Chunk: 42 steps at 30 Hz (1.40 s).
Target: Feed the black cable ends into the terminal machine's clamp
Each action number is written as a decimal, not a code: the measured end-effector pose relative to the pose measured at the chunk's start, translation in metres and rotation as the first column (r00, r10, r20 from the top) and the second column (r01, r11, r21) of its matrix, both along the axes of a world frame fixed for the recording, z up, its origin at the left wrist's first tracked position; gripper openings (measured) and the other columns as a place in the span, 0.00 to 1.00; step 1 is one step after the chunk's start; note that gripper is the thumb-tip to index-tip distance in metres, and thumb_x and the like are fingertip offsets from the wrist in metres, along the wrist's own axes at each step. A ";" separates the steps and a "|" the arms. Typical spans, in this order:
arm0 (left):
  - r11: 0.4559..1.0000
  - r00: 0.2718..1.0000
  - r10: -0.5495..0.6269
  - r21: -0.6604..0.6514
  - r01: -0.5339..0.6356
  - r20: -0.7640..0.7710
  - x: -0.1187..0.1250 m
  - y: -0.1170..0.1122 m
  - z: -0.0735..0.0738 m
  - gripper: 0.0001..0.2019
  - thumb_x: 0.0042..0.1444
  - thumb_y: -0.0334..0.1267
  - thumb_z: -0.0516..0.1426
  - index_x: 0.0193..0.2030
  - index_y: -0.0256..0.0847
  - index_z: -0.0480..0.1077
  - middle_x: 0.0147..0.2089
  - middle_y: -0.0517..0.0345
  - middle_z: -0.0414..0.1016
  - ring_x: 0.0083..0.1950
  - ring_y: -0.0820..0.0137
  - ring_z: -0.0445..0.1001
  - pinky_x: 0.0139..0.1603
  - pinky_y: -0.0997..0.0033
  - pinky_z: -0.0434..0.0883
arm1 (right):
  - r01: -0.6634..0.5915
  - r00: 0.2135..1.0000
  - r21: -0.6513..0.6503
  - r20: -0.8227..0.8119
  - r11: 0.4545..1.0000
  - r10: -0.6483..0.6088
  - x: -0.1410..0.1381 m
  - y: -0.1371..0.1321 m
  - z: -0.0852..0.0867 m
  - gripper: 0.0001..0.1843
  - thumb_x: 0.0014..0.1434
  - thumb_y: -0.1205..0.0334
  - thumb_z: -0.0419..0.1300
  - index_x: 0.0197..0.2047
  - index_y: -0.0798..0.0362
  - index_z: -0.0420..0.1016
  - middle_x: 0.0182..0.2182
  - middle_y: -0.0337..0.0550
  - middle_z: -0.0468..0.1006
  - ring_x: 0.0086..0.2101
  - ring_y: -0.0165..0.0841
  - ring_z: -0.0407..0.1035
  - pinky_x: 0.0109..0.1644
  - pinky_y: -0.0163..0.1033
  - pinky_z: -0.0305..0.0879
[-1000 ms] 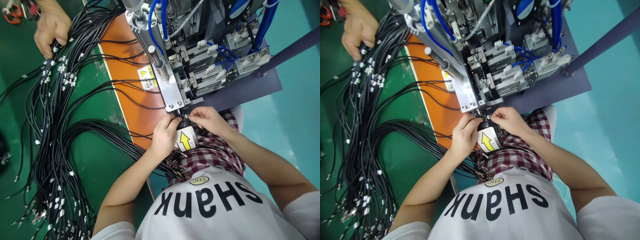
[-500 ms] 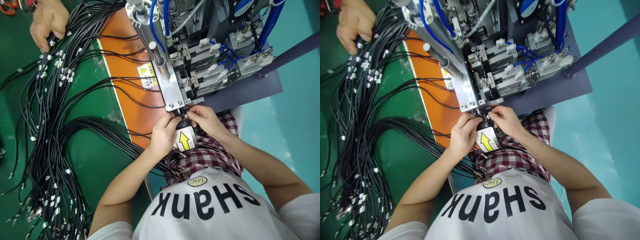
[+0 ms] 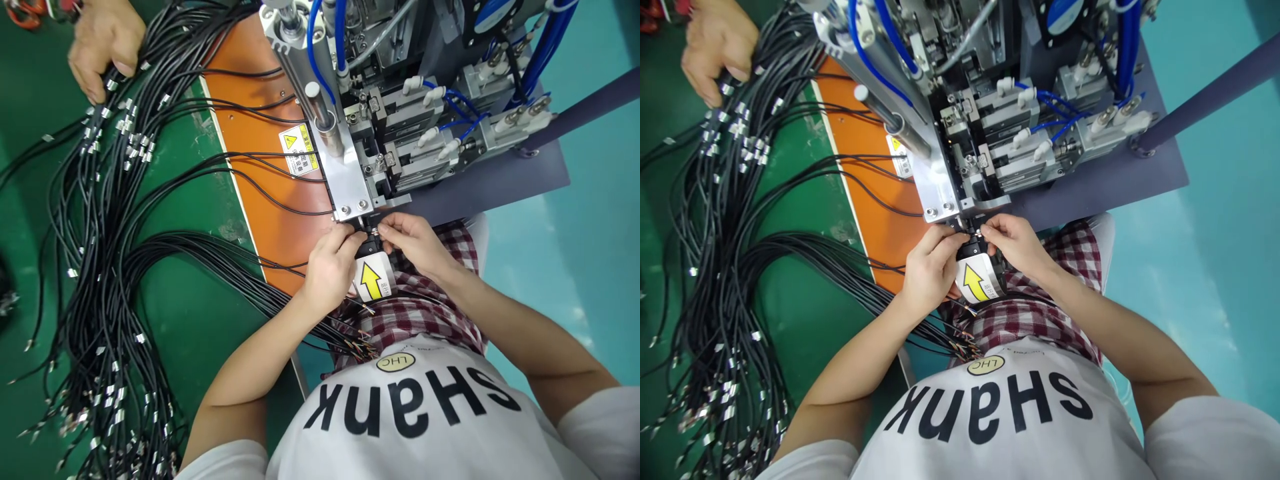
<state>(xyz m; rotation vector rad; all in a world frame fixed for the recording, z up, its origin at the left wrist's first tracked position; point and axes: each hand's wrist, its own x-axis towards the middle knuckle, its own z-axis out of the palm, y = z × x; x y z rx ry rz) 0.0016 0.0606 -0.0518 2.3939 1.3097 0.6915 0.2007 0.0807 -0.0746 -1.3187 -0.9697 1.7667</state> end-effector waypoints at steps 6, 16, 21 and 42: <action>0.984 0.962 0.116 0.164 -0.076 -0.249 0.005 -0.007 0.013 0.13 0.70 0.34 0.50 0.53 0.40 0.75 0.43 0.49 0.74 0.42 0.61 0.71 0.41 0.60 0.68 | -0.043 0.999 0.023 0.033 0.999 0.042 0.004 0.001 0.000 0.16 0.59 0.48 0.67 0.33 0.54 0.74 0.27 0.37 0.74 0.24 0.28 0.69 0.32 0.36 0.65; 0.994 0.996 0.075 -0.073 -0.079 -0.050 -0.004 -0.013 0.017 0.15 0.70 0.31 0.47 0.56 0.38 0.72 0.48 0.47 0.73 0.49 0.64 0.74 0.50 0.64 0.76 | -0.013 0.948 0.271 0.310 0.962 -0.074 0.013 -0.020 0.004 0.16 0.66 0.48 0.60 0.47 0.51 0.78 0.39 0.44 0.81 0.29 0.32 0.75 0.38 0.40 0.71; 0.981 0.985 0.167 -0.099 -0.170 -0.033 -0.027 -0.039 0.020 0.17 0.70 0.31 0.50 0.63 0.39 0.66 0.56 0.43 0.71 0.57 0.61 0.72 0.59 0.57 0.74 | 0.000 0.984 0.098 0.177 0.995 -0.017 0.007 -0.005 -0.001 0.18 0.60 0.45 0.65 0.36 0.53 0.77 0.29 0.39 0.79 0.26 0.29 0.72 0.33 0.36 0.66; 0.981 0.960 0.190 -0.009 -0.196 -0.207 -0.043 -0.065 0.008 0.26 0.69 0.32 0.48 0.73 0.40 0.58 0.65 0.37 0.68 0.67 0.53 0.66 0.65 0.47 0.70 | 0.030 0.999 -0.159 -0.033 0.987 -0.035 0.022 -0.015 -0.004 0.27 0.57 0.37 0.66 0.42 0.54 0.80 0.35 0.40 0.77 0.27 0.26 0.71 0.32 0.33 0.63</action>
